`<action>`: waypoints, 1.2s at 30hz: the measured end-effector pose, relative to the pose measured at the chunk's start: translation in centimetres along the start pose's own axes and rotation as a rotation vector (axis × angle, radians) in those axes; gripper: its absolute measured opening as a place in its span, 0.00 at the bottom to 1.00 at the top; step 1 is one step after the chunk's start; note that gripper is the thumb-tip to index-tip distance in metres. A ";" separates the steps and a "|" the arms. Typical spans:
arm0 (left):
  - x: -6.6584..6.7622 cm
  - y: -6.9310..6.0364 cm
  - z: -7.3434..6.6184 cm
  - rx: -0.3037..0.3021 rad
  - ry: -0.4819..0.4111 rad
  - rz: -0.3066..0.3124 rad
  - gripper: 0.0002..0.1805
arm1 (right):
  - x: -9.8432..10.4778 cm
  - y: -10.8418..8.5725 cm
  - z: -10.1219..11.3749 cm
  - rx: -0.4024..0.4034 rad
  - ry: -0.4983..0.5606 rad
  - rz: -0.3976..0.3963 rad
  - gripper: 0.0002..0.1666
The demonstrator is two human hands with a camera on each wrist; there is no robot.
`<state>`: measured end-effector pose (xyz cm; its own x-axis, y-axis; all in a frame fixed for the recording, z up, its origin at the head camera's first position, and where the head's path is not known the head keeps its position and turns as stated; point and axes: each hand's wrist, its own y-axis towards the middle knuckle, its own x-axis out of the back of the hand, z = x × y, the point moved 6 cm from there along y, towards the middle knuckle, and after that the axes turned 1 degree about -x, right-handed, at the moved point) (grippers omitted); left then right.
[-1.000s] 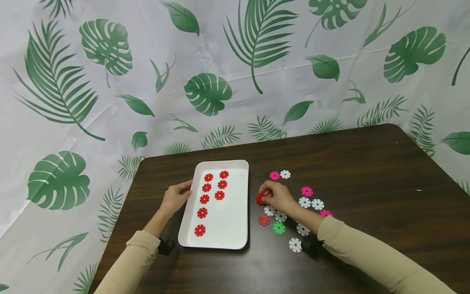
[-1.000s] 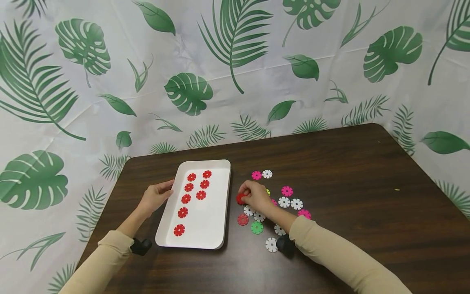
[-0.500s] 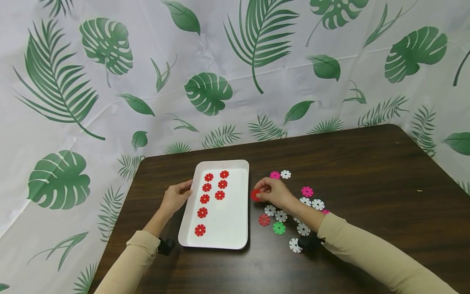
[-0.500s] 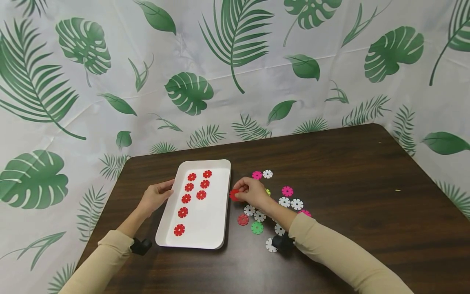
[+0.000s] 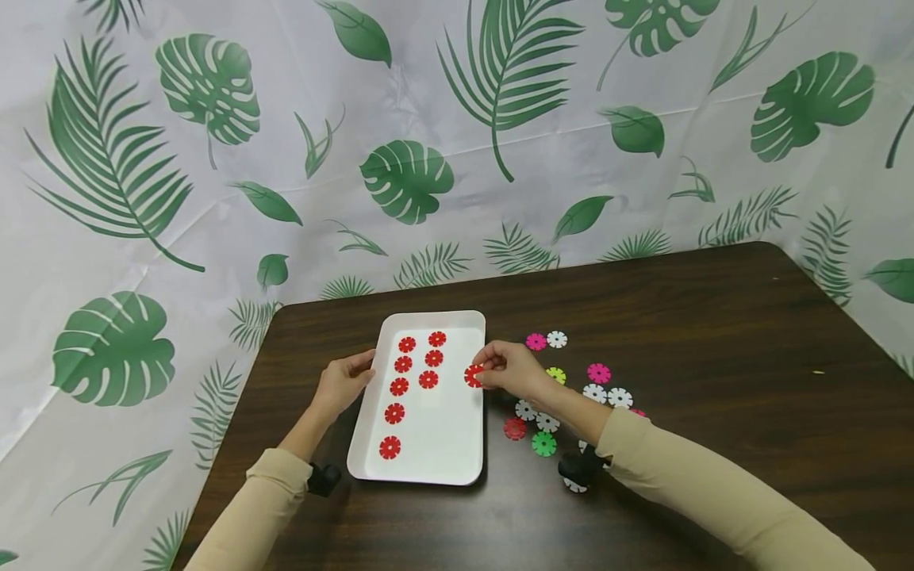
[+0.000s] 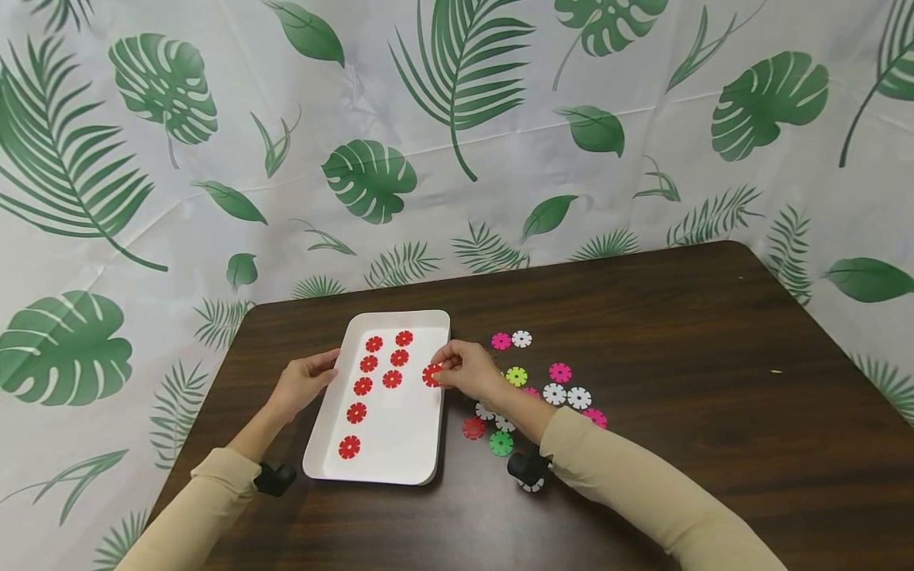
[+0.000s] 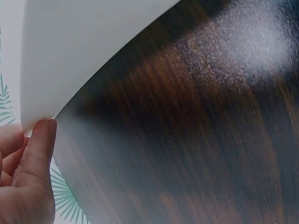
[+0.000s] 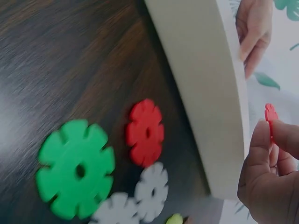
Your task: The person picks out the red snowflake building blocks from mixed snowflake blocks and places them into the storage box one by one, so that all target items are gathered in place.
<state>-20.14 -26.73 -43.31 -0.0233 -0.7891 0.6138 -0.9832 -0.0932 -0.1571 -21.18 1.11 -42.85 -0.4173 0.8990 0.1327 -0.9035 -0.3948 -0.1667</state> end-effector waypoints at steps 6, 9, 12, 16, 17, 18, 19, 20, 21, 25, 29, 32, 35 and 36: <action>-0.1 0.1 0.0 0.001 -0.002 -0.001 0.23 | -1.6 0.9 0.6 0.006 -0.012 0.008 0.11; -0.1 0.1 0.1 0.000 -0.001 -0.003 0.23 | -2.5 1.4 0.8 0.012 -0.007 0.018 0.11; 0.0 0.3 0.1 -0.019 0.006 -0.003 0.22 | -3.3 1.8 1.0 0.014 0.013 0.027 0.10; 0.0 0.5 0.2 -0.042 0.016 -0.007 0.22 | -4.4 2.2 1.3 0.028 0.021 0.045 0.10; 0.0 0.5 0.2 -0.047 0.018 -0.008 0.22 | -4.7 2.3 1.4 0.033 0.020 0.050 0.10; 0.0 0.5 0.2 -0.048 0.017 -0.009 0.22 | -5.0 2.4 1.4 0.041 0.012 0.055 0.10; 0.0 0.5 0.2 -0.047 0.017 -0.009 0.22 | -5.2 2.4 1.5 0.047 0.000 0.058 0.10; 0.0 0.6 0.2 -0.048 0.016 -0.010 0.22 | -5.5 2.5 1.5 0.052 -0.014 0.059 0.09; 0.0 0.6 0.2 -0.048 0.016 -0.011 0.22 | -5.7 2.6 1.5 0.062 -0.030 0.062 0.09; 0.0 0.6 0.1 -0.047 0.010 -0.012 0.22 | -6.6 2.9 1.2 0.073 -0.116 0.060 0.07; 0.0 0.5 0.2 -0.038 0.004 -0.008 0.22 | -7.5 3.1 0.7 0.067 -0.208 0.054 0.08; 0.0 0.4 0.2 -0.030 0.006 -0.005 0.22 | -8.1 3.4 0.4 0.075 -0.267 0.055 0.07; 0.0 0.3 0.3 -0.028 0.008 -0.003 0.22 | -8.5 3.5 0.1 0.078 -0.322 0.055 0.07; 0.0 0.3 0.4 -0.029 0.009 -0.001 0.22 | -8.7 3.5 0.0 0.078 -0.333 0.055 0.07</action>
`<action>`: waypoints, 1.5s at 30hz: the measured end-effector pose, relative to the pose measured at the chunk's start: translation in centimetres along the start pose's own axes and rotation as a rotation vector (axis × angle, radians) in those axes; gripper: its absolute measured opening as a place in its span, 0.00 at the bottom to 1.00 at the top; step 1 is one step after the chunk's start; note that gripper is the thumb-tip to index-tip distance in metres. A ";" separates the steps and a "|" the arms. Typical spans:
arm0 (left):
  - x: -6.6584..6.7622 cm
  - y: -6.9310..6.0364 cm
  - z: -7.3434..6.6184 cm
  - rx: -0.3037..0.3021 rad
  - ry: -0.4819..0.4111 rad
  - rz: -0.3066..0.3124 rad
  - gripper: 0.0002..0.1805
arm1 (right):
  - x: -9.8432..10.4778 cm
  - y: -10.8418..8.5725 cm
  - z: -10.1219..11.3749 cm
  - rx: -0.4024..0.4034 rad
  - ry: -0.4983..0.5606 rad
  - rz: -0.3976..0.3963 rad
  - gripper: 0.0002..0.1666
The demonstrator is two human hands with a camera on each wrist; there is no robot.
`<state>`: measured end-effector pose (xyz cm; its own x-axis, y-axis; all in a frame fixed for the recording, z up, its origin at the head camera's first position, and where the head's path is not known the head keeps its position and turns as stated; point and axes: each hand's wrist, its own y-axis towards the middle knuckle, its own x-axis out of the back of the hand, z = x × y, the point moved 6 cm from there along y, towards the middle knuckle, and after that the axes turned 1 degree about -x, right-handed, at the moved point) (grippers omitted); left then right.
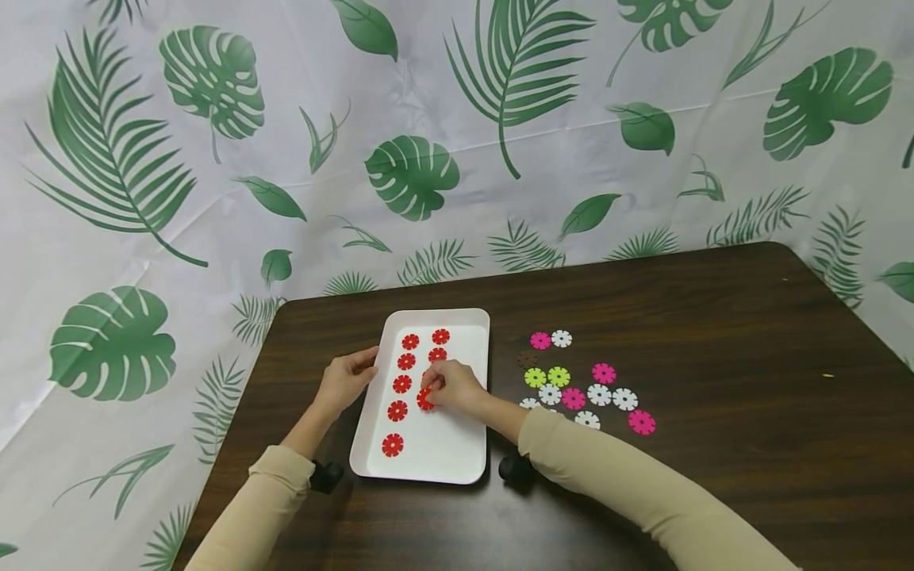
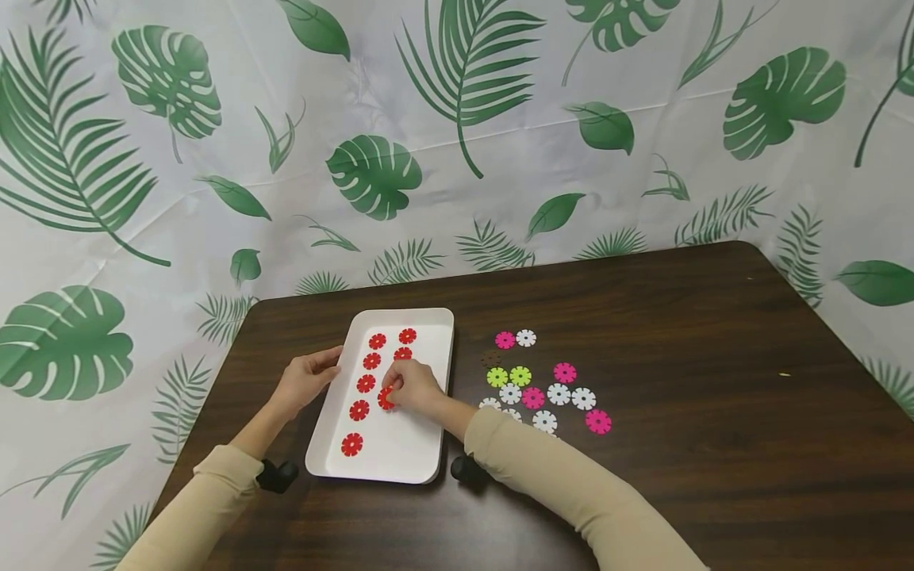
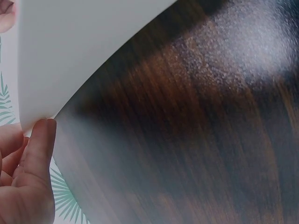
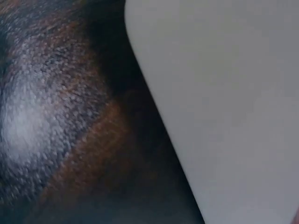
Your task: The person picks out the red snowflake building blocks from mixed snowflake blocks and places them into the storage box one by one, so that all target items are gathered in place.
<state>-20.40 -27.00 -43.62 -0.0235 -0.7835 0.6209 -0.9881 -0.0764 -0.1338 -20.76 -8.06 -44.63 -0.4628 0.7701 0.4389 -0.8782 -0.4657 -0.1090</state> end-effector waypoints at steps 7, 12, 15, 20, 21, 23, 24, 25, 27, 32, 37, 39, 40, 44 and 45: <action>0.0 0.1 0.0 -0.002 -0.006 0.002 0.22 | -0.4 0.0 -0.1 0.017 -0.037 -0.010 0.06; 0.0 0.1 -0.1 -0.009 -0.002 -0.005 0.22 | -0.6 -0.1 0.2 0.053 -0.058 -0.018 0.05; 0.0 0.1 -0.1 -0.013 0.005 -0.005 0.22 | -0.6 -0.2 0.3 0.070 -0.072 -0.027 0.05; 0.0 0.1 -0.1 -0.012 0.007 -0.009 0.22 | -0.8 -0.2 0.4 0.103 -0.106 -0.049 0.06; 0.0 0.2 0.0 -0.011 0.005 -0.008 0.22 | -0.8 -0.2 0.4 0.105 -0.112 -0.053 0.06; -0.1 0.1 0.0 -0.010 0.004 -0.006 0.22 | -0.9 -0.1 0.4 0.103 -0.122 -0.058 0.06; -0.1 0.2 0.0 -0.009 0.004 -0.006 0.22 | -1.0 -0.1 0.3 0.100 -0.124 -0.060 0.06; 0.0 0.1 0.0 -0.010 0.004 -0.007 0.22 | -1.0 -0.1 0.3 0.097 -0.128 -0.062 0.06; 0.0 0.1 -0.1 -0.014 0.004 -0.007 0.22 | -1.0 -0.1 0.4 0.097 -0.134 -0.068 0.06; 0.0 0.0 -0.3 -0.015 0.007 -0.009 0.22 | -1.0 -0.1 0.5 0.101 -0.143 -0.081 0.06; 0.0 0.0 -0.2 -0.006 0.007 -0.005 0.22 | -1.1 -0.2 0.4 0.096 -0.159 -0.095 0.07; 0.0 0.0 -0.2 -0.003 0.003 -0.004 0.22 | -1.1 -0.2 0.4 0.097 -0.164 -0.104 0.07; 0.0 0.0 -0.2 -0.002 0.002 -0.004 0.22 | -1.1 -0.2 0.4 0.099 -0.165 -0.108 0.07; 0.0 0.0 -0.1 0.001 -0.003 -0.004 0.22 | -1.0 -0.2 0.5 0.104 -0.171 -0.121 0.08; 0.0 0.0 -0.1 0.001 -0.002 -0.004 0.22 | -1.0 -0.3 0.5 0.105 -0.172 -0.123 0.08</action>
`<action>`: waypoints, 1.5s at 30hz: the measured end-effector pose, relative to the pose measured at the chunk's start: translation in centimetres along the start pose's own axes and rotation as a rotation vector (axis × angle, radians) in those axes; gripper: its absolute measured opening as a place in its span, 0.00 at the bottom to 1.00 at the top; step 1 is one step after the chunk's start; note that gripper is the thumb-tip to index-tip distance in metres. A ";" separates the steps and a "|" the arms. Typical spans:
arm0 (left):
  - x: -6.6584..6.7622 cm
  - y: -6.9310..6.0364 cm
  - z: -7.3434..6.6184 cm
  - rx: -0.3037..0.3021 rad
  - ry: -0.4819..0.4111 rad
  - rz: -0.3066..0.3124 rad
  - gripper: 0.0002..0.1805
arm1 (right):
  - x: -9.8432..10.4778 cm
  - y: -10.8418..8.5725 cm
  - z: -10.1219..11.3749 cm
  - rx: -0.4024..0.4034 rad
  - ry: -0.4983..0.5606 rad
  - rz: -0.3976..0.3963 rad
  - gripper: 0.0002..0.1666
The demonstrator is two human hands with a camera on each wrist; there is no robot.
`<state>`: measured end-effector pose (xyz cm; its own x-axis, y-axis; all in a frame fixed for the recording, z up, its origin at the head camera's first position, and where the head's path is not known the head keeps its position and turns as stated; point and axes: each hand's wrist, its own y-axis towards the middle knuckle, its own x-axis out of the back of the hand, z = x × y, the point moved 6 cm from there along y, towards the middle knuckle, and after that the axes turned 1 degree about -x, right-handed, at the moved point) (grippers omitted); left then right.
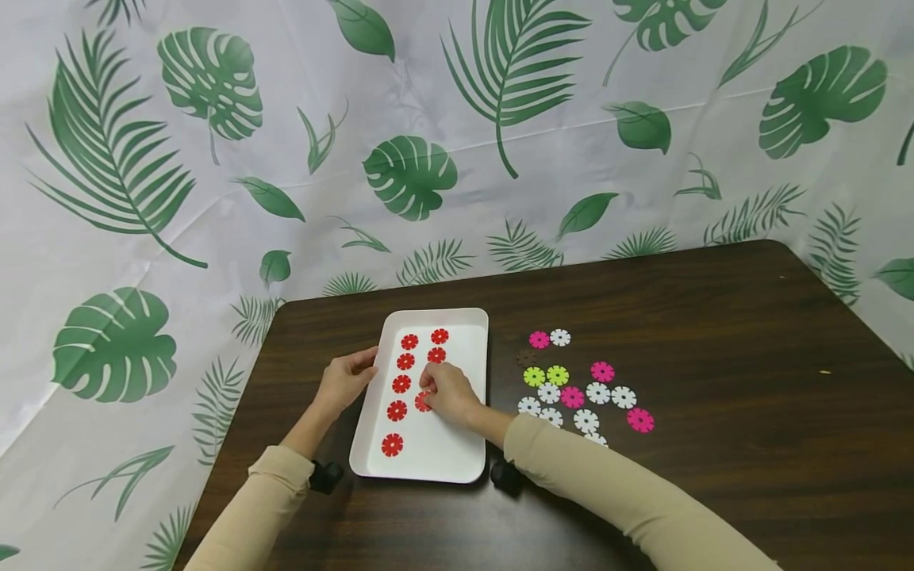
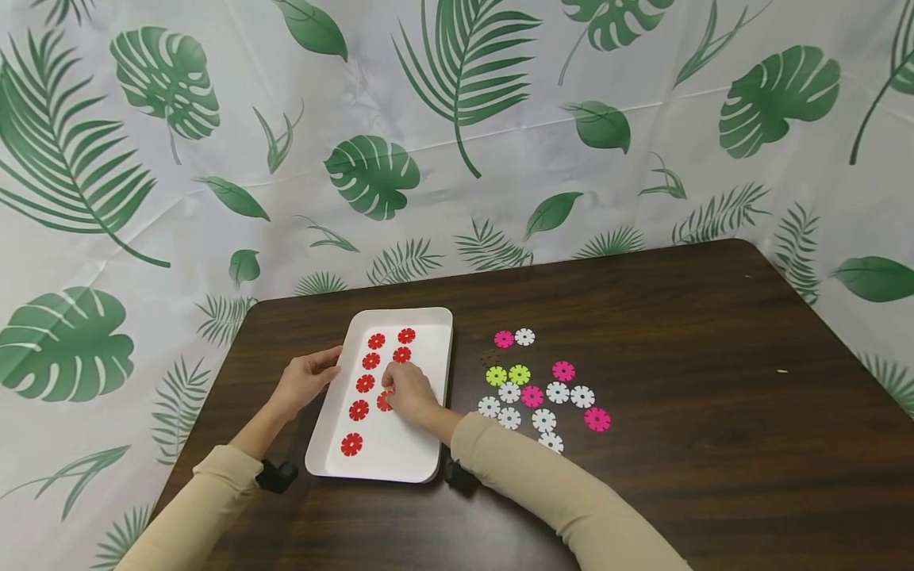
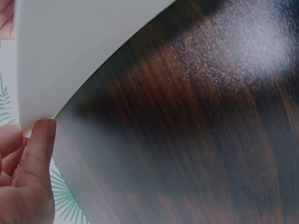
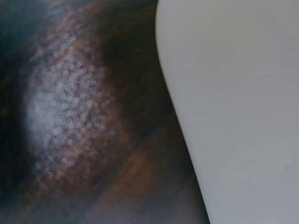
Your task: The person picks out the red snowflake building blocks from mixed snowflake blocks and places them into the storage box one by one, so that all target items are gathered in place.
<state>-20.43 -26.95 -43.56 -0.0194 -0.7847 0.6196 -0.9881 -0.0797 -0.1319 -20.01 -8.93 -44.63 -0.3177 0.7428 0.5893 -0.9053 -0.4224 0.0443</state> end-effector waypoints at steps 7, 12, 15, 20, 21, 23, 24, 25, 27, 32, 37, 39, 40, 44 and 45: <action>0.0 0.0 -0.2 -0.002 0.009 -0.002 0.22 | 0.2 0.0 -0.1 -0.018 0.028 -0.006 0.08; 0.0 -0.1 -0.2 -0.006 0.012 -0.001 0.22 | 0.6 -0.1 -0.3 -0.071 0.111 0.003 0.06; 0.1 -0.1 -0.3 -0.019 0.004 -0.003 0.22 | 0.9 -0.3 -0.4 -0.119 0.182 0.023 0.05; 0.2 -0.4 -0.5 -0.060 0.003 -0.016 0.21 | 1.7 -0.5 -0.5 -0.155 0.300 0.050 0.07; 0.2 -0.4 -0.6 -0.066 0.005 -0.017 0.21 | 1.8 -0.6 -0.5 -0.154 0.323 0.055 0.07; 0.1 -0.4 -0.5 -0.058 0.005 -0.012 0.21 | 2.2 -0.7 -0.5 -0.155 0.365 0.065 0.08; 0.1 -0.3 -0.4 -0.052 0.007 -0.011 0.21 | 2.4 -0.8 -0.5 -0.155 0.383 0.069 0.08; 0.0 -0.2 -0.3 -0.039 0.004 -0.004 0.22 | 2.6 -0.9 -0.5 -0.156 0.401 0.072 0.08; 0.0 -0.1 -0.2 -0.024 0.008 -0.001 0.22 | 3.1 -1.2 -0.4 -0.167 0.441 0.078 0.09; 0.0 0.0 -0.1 -0.006 0.015 0.001 0.22 | 4.2 -1.8 -0.4 -0.184 0.511 0.081 0.11; 0.0 -0.1 -0.3 -0.007 0.017 0.001 0.22 | 5.4 -2.6 -1.2 -0.209 0.530 0.067 0.11; 0.0 -0.1 -0.2 -0.003 0.015 0.005 0.22 | 6.0 -2.9 -1.8 -0.219 0.536 0.057 0.11; 0.0 -0.1 -0.2 -0.002 0.015 0.007 0.22 | 6.3 -3.1 -2.1 -0.223 0.537 0.050 0.11; 0.0 -0.1 -0.1 0.000 0.019 0.009 0.22 | 7.7 -4.0 -3.3 -0.222 0.540 0.021 0.12; 0.0 -0.1 -0.2 0.000 0.021 0.008 0.22 | 8.0 -4.3 -3.6 -0.222 0.542 0.017 0.12</action>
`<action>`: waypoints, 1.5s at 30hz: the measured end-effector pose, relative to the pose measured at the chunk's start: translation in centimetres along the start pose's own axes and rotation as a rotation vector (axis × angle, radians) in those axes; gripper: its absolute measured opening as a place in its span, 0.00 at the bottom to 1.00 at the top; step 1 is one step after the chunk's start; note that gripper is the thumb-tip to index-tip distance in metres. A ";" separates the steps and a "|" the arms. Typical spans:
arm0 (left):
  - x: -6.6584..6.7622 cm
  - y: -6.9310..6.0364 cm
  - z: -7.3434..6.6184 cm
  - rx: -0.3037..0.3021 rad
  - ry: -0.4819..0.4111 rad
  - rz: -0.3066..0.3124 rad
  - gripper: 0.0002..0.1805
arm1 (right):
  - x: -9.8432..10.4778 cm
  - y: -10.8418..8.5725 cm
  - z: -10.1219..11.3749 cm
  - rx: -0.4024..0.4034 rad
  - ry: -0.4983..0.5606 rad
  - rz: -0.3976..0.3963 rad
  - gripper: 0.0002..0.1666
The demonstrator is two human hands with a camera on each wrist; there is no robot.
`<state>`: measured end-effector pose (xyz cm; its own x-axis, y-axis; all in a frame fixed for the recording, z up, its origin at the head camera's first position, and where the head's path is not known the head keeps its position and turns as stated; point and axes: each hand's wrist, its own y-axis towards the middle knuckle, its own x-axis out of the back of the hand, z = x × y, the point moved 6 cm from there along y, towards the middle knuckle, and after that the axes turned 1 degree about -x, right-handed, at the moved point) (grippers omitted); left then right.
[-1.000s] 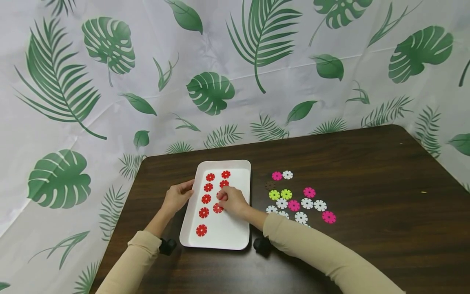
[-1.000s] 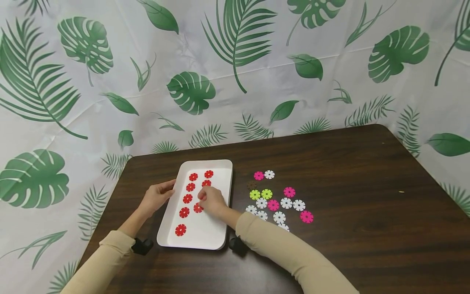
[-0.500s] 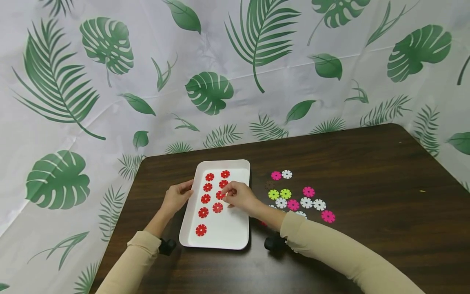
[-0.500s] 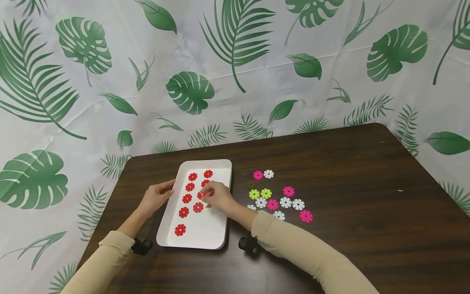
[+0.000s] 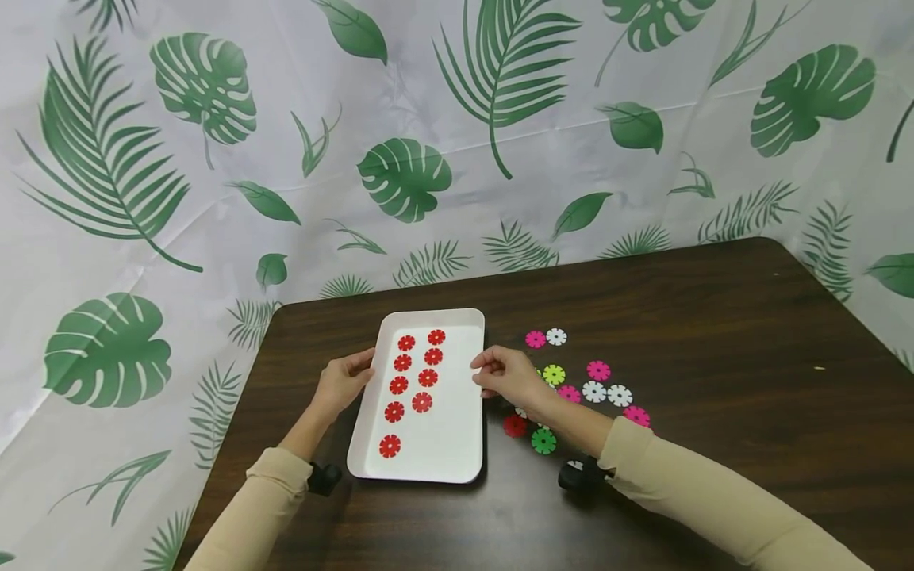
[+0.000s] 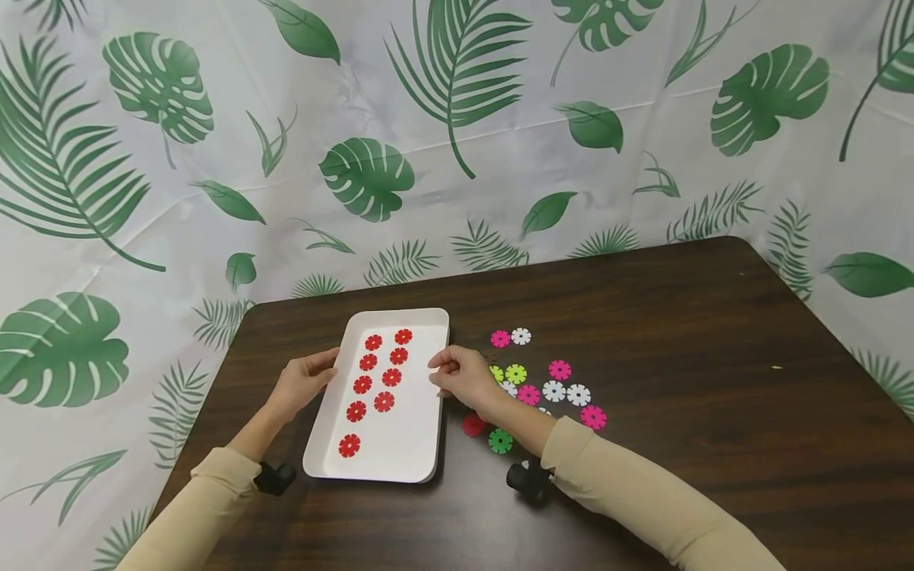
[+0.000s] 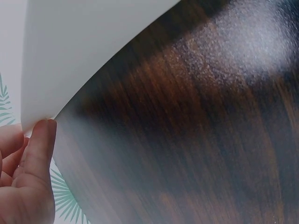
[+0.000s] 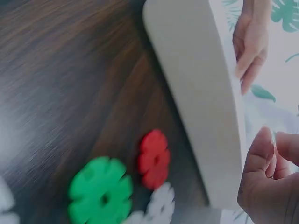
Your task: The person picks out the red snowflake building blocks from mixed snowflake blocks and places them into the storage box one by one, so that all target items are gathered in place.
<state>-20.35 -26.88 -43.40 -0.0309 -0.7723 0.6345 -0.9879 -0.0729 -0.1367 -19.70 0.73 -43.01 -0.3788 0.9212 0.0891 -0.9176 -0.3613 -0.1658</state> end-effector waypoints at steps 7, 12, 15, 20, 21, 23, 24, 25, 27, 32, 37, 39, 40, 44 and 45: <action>0.1 -0.1 0.0 0.015 0.010 -0.003 0.23 | 2.1 -1.4 -1.2 -0.004 -0.020 -0.003 0.13; -0.1 -0.1 0.2 0.022 0.001 0.002 0.23 | 2.6 -2.1 -1.6 0.001 -0.035 0.010 0.13; -0.1 0.0 0.3 0.025 -0.002 0.002 0.23 | 2.8 -2.5 -1.8 0.009 -0.048 0.022 0.14; -0.1 -0.1 0.2 0.021 0.000 0.000 0.23 | 2.9 -3.0 -2.4 0.007 -0.096 0.044 0.14; -0.1 -0.1 0.2 0.021 0.000 0.001 0.23 | 2.9 -3.0 -2.5 0.010 -0.113 0.048 0.14; -0.1 -0.1 0.1 0.021 -0.001 0.003 0.23 | 3.0 -3.2 -2.6 0.021 -0.150 0.053 0.15; -0.1 -0.1 0.1 0.021 -0.001 0.004 0.23 | 3.0 -3.3 -2.6 0.029 -0.169 0.053 0.15; -0.1 -0.1 0.1 0.019 -0.001 0.004 0.23 | 3.1 -3.4 -2.6 0.036 -0.188 0.054 0.14; -0.1 -0.1 0.0 0.017 -0.001 0.006 0.23 | 3.1 -3.5 -2.8 0.048 -0.222 0.057 0.14; -0.1 -0.1 -0.1 0.014 0.004 0.006 0.23 | 3.2 -3.6 -3.0 0.075 -0.289 0.064 0.14; 0.0 -0.1 -0.1 0.013 0.013 0.001 0.23 | 3.1 -3.8 -3.0 0.125 -0.342 0.078 0.13; 0.0 -0.2 -0.2 0.009 0.019 0.001 0.23 | 3.1 -3.8 -3.0 0.150 -0.372 0.085 0.13; 0.0 -0.2 -0.2 0.007 0.022 0.001 0.23 | 3.1 -3.9 -3.0 0.166 -0.390 0.090 0.13; 0.0 -0.2 -0.2 0.005 0.028 0.000 0.22 | 2.9 -3.8 -3.1 0.220 -0.459 0.101 0.12; 0.0 -0.2 -0.2 0.006 0.028 0.000 0.22 | 2.8 -3.8 -3.1 0.238 -0.483 0.101 0.12</action>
<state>-20.14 -26.68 -43.21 -0.0356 -0.7542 0.6556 -0.9870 -0.0764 -0.1416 -16.89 5.17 -45.12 -0.4271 0.7291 0.5348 -0.8544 -0.5190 0.0252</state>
